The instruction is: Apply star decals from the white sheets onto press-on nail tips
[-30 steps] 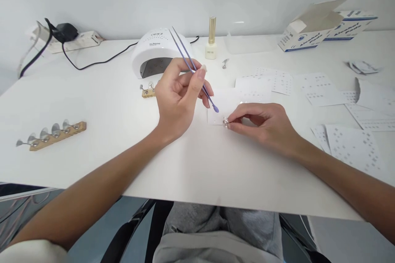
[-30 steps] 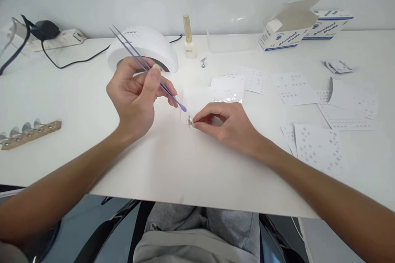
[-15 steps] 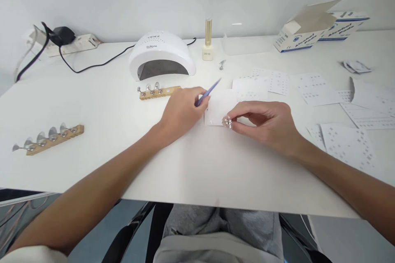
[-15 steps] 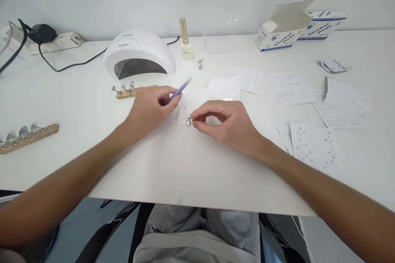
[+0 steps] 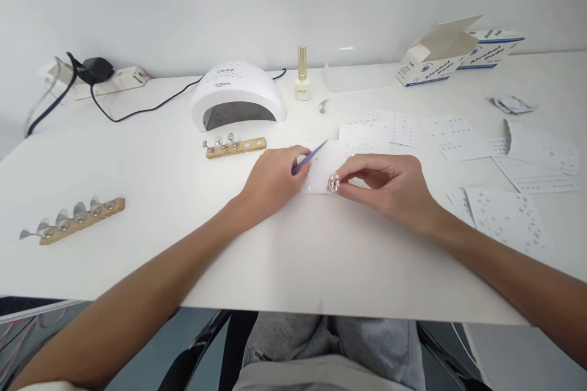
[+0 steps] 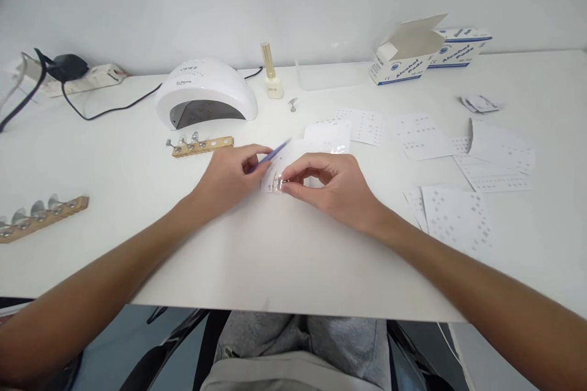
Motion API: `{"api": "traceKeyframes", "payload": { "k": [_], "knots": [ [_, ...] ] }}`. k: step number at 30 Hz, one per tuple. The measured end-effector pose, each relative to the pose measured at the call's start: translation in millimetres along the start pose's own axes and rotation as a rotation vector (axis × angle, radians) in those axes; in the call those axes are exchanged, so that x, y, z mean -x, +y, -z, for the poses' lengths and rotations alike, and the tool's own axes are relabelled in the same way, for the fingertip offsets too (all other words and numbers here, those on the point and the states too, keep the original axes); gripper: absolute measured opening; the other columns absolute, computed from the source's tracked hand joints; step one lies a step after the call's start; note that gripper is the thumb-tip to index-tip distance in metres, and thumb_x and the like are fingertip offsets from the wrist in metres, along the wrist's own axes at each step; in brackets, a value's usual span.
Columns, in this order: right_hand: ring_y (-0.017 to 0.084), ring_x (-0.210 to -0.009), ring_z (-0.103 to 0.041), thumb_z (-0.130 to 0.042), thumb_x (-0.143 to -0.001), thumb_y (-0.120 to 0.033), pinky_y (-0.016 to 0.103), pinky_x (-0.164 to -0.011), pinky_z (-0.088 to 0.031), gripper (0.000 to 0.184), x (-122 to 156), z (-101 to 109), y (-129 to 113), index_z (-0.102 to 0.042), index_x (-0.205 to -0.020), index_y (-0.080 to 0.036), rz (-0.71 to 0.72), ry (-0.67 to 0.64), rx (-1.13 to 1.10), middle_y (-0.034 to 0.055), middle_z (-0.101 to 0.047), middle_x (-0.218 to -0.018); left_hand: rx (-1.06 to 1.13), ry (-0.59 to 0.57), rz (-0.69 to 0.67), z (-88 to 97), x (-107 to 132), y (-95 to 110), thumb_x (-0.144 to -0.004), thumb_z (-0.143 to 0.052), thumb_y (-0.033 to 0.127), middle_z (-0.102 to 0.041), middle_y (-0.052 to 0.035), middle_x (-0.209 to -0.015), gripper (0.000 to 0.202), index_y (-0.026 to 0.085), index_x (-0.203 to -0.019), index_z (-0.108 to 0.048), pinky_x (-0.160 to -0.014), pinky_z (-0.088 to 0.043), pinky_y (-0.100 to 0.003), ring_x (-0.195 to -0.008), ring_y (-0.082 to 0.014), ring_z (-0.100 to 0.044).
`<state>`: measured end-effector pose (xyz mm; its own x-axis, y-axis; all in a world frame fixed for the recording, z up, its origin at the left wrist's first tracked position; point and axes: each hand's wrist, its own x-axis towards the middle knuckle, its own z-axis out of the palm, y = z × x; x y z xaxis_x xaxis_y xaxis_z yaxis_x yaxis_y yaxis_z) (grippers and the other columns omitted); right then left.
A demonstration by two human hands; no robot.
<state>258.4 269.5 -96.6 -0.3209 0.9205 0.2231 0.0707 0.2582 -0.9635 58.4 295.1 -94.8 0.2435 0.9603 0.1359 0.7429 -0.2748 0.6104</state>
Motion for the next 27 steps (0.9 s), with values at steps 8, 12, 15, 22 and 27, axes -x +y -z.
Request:
{"api": "traceKeyframes", "payload": {
  "k": [8, 12, 15, 22, 27],
  "knots": [
    [0.015, -0.071, -0.061, -0.072, -0.074, -0.02, 0.031, -0.068, -0.053, 0.006, 1, 0, 2, -0.067, -0.072, -0.021, -0.098, -0.007, 0.088, -0.0001, -0.067, -0.074, 0.83, 0.254, 0.004, 20.0, -4, 11, -0.074, -0.077, 0.032, -0.059, 0.0041, -0.057, 0.019, 0.02, -0.08, -0.064, -0.039, -0.035, -0.024, -0.042, -0.0071, -0.047],
    [0.014, -0.066, -0.058, -0.071, -0.073, -0.019, 0.031, -0.064, -0.05, 0.008, 0, 1, 0, -0.064, -0.069, -0.021, -0.13, -0.029, 0.123, -0.0001, -0.065, -0.071, 0.895, 0.264, -0.105, 10.6, 1, 13, -0.086, -0.067, 0.04, -0.059, 0.0055, -0.051, 0.025, 0.02, -0.081, -0.052, -0.048, -0.046, -0.025, -0.047, -0.0102, -0.059],
    [0.014, -0.065, -0.058, -0.072, -0.071, -0.016, 0.031, -0.064, -0.05, 0.01, -1, 1, -2, -0.064, -0.067, -0.022, -0.135, -0.043, 0.129, -0.0001, -0.066, -0.07, 0.932, 0.342, -0.225, 6.4, 5, 15, -0.09, -0.061, 0.043, -0.055, 0.0088, -0.049, 0.026, 0.022, -0.088, -0.047, -0.041, -0.039, -0.021, -0.042, -0.0089, -0.059],
    [0.014, -0.063, -0.056, -0.071, -0.072, -0.016, 0.031, -0.06, -0.048, 0.011, 2, -2, -2, -0.063, -0.067, -0.023, -0.112, -0.053, 0.128, -0.0003, -0.064, -0.068, 0.887, 0.346, -0.342, -1.2, 13, 19, -0.086, -0.068, 0.038, -0.059, 0.0074, -0.056, 0.028, 0.023, -0.088, -0.044, -0.038, -0.037, -0.022, -0.041, -0.0088, -0.059],
    [0.012, -0.061, -0.054, -0.07, -0.072, -0.017, 0.029, -0.059, -0.046, 0.011, 4, -6, -1, -0.062, -0.067, -0.022, -0.111, -0.081, 0.115, -0.0014, -0.061, -0.066, 0.821, 0.481, -0.355, -8.0, 22, 25, -0.086, -0.068, 0.033, -0.06, 0.0063, -0.062, 0.024, 0.024, -0.086, -0.047, -0.042, -0.047, -0.025, -0.047, -0.0101, -0.062]
  ]
}}
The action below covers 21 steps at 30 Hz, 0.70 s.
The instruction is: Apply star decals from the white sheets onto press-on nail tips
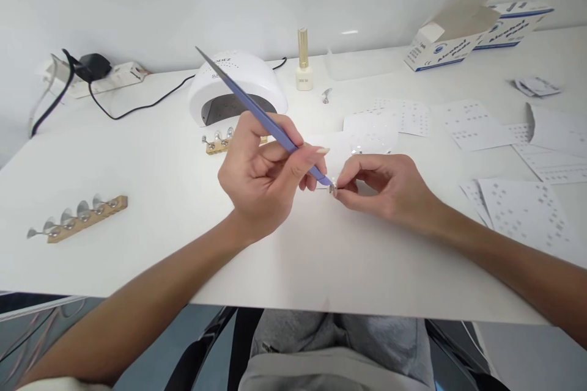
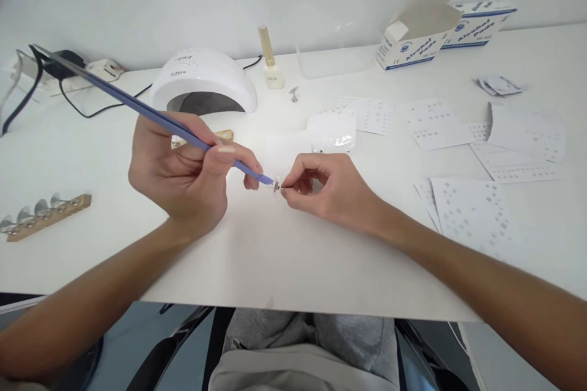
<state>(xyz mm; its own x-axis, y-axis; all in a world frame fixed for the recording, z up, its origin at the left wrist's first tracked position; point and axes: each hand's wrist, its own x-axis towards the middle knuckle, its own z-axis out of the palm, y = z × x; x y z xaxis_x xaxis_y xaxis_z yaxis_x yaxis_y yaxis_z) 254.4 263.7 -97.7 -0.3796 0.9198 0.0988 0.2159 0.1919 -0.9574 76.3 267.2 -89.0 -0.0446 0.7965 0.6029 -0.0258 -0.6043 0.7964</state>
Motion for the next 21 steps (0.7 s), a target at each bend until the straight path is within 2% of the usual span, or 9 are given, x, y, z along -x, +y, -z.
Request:
{"api": "traceKeyframes", "payload": {
  "k": [5, 11, 21],
  "knots": [
    [0.012, -0.06, -0.053, -0.07, -0.071, -0.017, 0.028, -0.057, -0.045, 0.011, -1.0, -0.5, 0.4, -0.061, -0.066, -0.021, -0.017, -0.009, 0.007, -0.0012, -0.06, -0.065, -0.045, -0.061, -0.026, -0.3, 1.1, 0.8, -0.087, -0.066, 0.029, -0.061, 0.0058, -0.062, 0.018, 0.023, -0.083, -0.049, -0.041, -0.048, -0.025, -0.046, -0.0088, -0.06],
    [0.012, -0.057, -0.052, -0.071, -0.07, -0.018, 0.027, -0.053, -0.044, 0.01, -2.4, 0.0, 2.1, -0.062, -0.066, -0.02, -0.036, -0.026, 0.004, -0.0004, -0.06, -0.064, -0.114, -0.039, 0.026, -0.1, 2.9, -0.6, -0.085, -0.067, 0.039, -0.059, 0.0068, -0.06, 0.024, 0.024, -0.083, -0.048, -0.042, -0.05, -0.026, -0.053, -0.0123, -0.064],
    [0.011, -0.057, -0.052, -0.07, -0.071, -0.015, 0.027, -0.054, -0.043, 0.009, -1.5, -0.6, 2.1, -0.063, -0.067, -0.02, -0.045, -0.035, -0.005, -0.0011, -0.061, -0.065, -0.121, -0.064, 0.001, 0.1, 2.8, -5.8, -0.086, -0.065, 0.038, -0.059, 0.0062, -0.061, 0.022, 0.024, -0.083, -0.049, -0.042, -0.051, -0.025, -0.051, -0.0118, -0.064]
  ]
}}
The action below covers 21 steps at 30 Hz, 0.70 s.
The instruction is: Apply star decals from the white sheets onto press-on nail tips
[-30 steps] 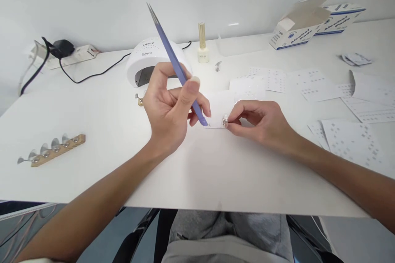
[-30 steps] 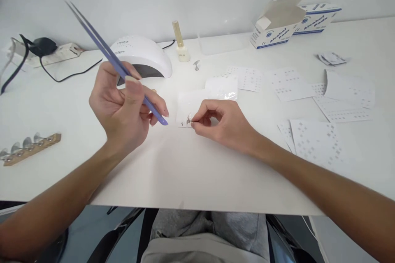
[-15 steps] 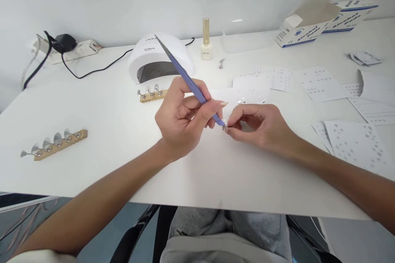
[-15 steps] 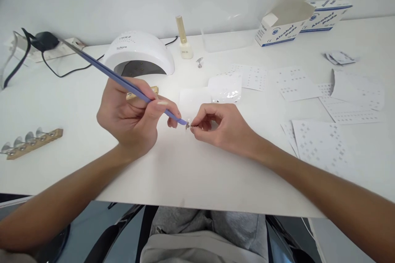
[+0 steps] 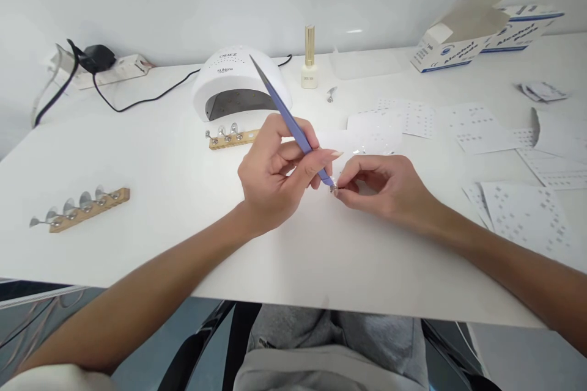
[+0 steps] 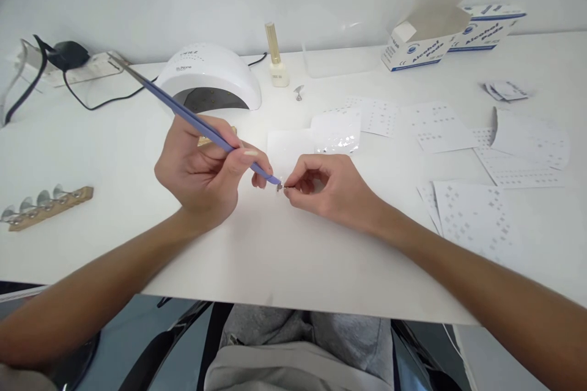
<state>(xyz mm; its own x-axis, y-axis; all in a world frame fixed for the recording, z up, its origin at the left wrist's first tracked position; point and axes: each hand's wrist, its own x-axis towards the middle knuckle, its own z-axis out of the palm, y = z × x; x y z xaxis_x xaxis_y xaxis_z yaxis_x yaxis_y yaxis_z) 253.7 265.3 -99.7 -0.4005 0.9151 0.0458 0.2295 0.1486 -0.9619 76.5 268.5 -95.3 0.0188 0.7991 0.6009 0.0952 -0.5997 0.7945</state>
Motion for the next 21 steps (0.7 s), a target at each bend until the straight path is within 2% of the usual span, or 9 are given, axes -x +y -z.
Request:
{"api": "traceKeyframes", "payload": {
  "k": [11, 15, 21],
  "knots": [
    [0.011, -0.058, -0.053, -0.07, -0.073, -0.017, 0.026, -0.054, -0.045, 0.009, 0.8, 0.3, 1.2, -0.063, -0.068, -0.02, -0.008, 0.008, -0.006, -0.0013, -0.06, -0.065, 0.033, 0.004, 0.017, 1.0, 0.8, -0.4, -0.083, -0.068, 0.028, -0.064, 0.0061, -0.065, 0.018, 0.023, -0.083, -0.051, -0.042, -0.05, -0.025, -0.049, -0.0104, -0.061],
    [0.011, -0.059, -0.053, -0.071, -0.074, -0.017, 0.026, -0.055, -0.045, 0.008, 1.2, 0.7, 0.3, -0.064, -0.069, -0.02, -0.024, 0.004, -0.018, -0.0013, -0.061, -0.066, 0.033, -0.019, -0.027, 1.0, -0.1, 0.5, -0.085, -0.065, 0.026, -0.063, 0.0066, -0.064, 0.015, 0.023, -0.083, -0.051, -0.041, -0.05, -0.024, -0.049, -0.0097, -0.062],
    [0.011, -0.059, -0.053, -0.071, -0.073, -0.018, 0.026, -0.055, -0.045, 0.009, 1.1, 0.4, -0.9, -0.063, -0.069, -0.02, -0.03, 0.004, -0.01, -0.0012, -0.06, -0.066, 0.0, -0.013, -0.008, 1.5, -0.2, 1.5, -0.084, -0.067, 0.03, -0.061, 0.006, -0.066, 0.017, 0.023, -0.081, -0.051, -0.041, -0.051, -0.024, -0.05, -0.0098, -0.062]
  ]
}}
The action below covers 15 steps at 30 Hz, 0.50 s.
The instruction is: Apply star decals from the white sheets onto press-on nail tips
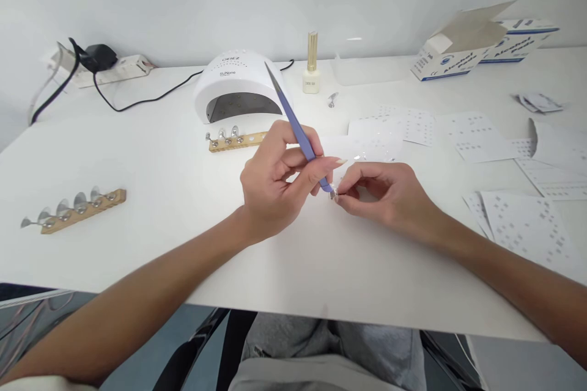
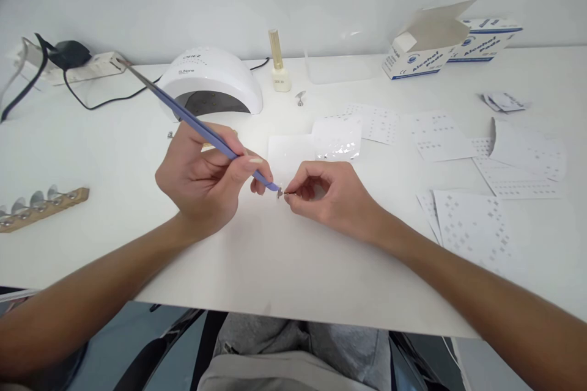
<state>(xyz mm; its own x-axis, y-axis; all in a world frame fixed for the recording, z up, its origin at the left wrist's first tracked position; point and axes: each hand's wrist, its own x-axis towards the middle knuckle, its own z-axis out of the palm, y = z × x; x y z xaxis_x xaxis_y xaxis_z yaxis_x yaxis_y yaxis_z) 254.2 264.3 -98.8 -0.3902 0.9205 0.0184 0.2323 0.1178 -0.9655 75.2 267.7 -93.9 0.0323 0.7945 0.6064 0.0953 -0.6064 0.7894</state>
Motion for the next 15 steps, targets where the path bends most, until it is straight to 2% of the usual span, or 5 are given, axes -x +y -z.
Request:
{"api": "traceKeyframes", "payload": {
  "k": [10, 15],
  "knots": [
    [0.012, -0.06, -0.054, -0.071, -0.072, -0.02, 0.026, -0.057, -0.046, 0.008, -1.1, 1.0, 1.7, -0.064, -0.069, -0.02, 0.006, -0.008, 0.03, 0.0, -0.063, -0.068, 0.037, -0.012, -0.149, -0.7, -2.5, -4.5, -0.087, -0.063, 0.021, -0.06, 0.0073, -0.067, 0.011, 0.021, -0.086, -0.052, -0.04, -0.049, -0.018, -0.051, -0.0073, -0.063],
    [0.012, -0.06, -0.054, -0.071, -0.072, -0.019, 0.026, -0.057, -0.046, 0.008, -1.6, 0.6, 0.6, -0.064, -0.069, -0.019, 0.011, -0.009, 0.03, -0.0002, -0.062, -0.067, -0.019, -0.057, -0.186, 0.6, 0.1, -4.0, -0.089, -0.06, 0.019, -0.059, 0.0081, -0.063, 0.009, 0.022, -0.09, -0.051, -0.041, -0.05, -0.019, -0.051, -0.0079, -0.063]
  ]
}}
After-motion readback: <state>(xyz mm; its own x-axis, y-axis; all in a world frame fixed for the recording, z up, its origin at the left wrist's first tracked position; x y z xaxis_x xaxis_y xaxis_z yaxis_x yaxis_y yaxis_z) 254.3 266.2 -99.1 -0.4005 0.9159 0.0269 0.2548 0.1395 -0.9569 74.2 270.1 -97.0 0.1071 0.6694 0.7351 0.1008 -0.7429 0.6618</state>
